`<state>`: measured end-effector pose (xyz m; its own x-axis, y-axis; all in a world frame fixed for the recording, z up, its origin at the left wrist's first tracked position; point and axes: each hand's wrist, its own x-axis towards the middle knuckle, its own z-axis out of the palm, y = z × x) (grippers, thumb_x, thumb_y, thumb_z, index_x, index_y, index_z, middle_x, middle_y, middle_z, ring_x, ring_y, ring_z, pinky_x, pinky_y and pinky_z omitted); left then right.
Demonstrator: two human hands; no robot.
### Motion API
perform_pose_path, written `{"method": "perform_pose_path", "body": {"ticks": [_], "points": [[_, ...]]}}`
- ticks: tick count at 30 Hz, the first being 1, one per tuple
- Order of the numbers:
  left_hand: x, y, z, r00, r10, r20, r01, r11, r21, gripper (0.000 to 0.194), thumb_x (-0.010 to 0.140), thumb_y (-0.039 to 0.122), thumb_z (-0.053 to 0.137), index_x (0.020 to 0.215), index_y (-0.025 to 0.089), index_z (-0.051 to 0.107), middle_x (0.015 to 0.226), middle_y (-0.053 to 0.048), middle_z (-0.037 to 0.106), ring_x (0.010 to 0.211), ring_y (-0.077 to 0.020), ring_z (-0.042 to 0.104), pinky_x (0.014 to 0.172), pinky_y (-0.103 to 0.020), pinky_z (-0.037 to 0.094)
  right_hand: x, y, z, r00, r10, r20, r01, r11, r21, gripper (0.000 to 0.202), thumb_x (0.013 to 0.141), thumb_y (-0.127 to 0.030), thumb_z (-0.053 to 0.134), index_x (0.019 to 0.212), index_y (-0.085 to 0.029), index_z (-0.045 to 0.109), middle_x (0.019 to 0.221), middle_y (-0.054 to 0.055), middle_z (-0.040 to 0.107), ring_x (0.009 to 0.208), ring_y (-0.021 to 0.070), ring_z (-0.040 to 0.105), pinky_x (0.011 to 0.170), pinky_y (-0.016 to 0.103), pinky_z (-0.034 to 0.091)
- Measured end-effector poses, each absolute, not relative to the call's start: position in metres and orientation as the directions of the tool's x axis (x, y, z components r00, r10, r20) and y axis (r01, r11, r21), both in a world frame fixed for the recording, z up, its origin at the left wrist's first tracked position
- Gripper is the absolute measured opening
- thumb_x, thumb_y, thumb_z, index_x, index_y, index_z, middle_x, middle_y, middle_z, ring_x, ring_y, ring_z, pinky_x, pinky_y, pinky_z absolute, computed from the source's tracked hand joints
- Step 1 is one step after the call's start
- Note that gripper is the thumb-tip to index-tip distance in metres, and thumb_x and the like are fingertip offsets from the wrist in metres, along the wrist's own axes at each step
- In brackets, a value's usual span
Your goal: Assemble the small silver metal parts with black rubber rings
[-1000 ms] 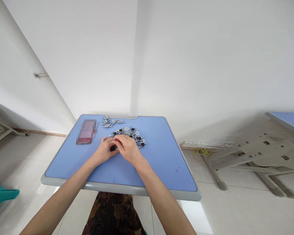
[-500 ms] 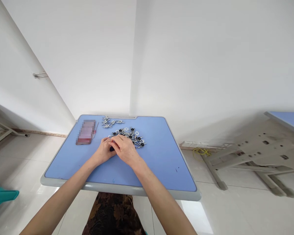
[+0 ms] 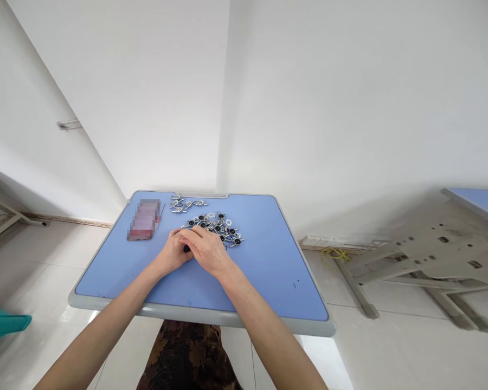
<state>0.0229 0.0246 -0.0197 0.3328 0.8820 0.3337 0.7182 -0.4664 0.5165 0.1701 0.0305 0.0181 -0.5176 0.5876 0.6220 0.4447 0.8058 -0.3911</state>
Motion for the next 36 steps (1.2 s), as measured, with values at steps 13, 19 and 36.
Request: {"method": "perform_pose_path", "body": {"ticks": [13,19,36], "points": [[0.023,0.023,-0.014,0.362,0.875,0.321,0.696,-0.482,0.532,0.006,0.08,0.024,0.062,0.087,0.022,0.062,0.093,-0.002,0.069,0.094,-0.0214,0.059,0.098,-0.044,0.031,0.18,0.039,0.02,-0.496,0.638,0.589,0.367,0.769,-0.524,0.022,0.093,-0.015,0.039,0.103,-0.021,0.058,0.091,0.006,0.068,0.08,0.0168,0.064,0.071,0.029,0.05],[0.023,0.023,-0.013,0.352,0.881,0.315,0.696,-0.472,0.541,0.005,0.079,0.021,0.061,0.084,0.021,0.062,0.085,-0.001,0.068,0.089,-0.0209,0.06,0.095,-0.042,0.031,0.178,0.035,0.024,-0.469,0.669,0.577,0.434,0.743,-0.509,0.02,0.093,-0.017,0.039,0.092,-0.02,0.058,0.077,0.004,0.066,0.066,0.0153,0.06,0.061,0.026,0.045],[0.013,0.02,0.002,0.287,0.88,0.379,0.627,-0.472,0.62,0.004,0.079,0.021,0.062,0.083,0.02,0.063,0.08,0.0,0.065,0.079,-0.0162,0.06,0.091,-0.036,0.036,0.199,0.046,0.032,0.155,0.873,0.463,-0.108,0.48,-0.87,0.013,0.083,-0.031,0.059,0.089,-0.02,0.062,0.074,0.001,0.067,0.053,0.0106,0.057,0.058,0.026,0.051]]}}
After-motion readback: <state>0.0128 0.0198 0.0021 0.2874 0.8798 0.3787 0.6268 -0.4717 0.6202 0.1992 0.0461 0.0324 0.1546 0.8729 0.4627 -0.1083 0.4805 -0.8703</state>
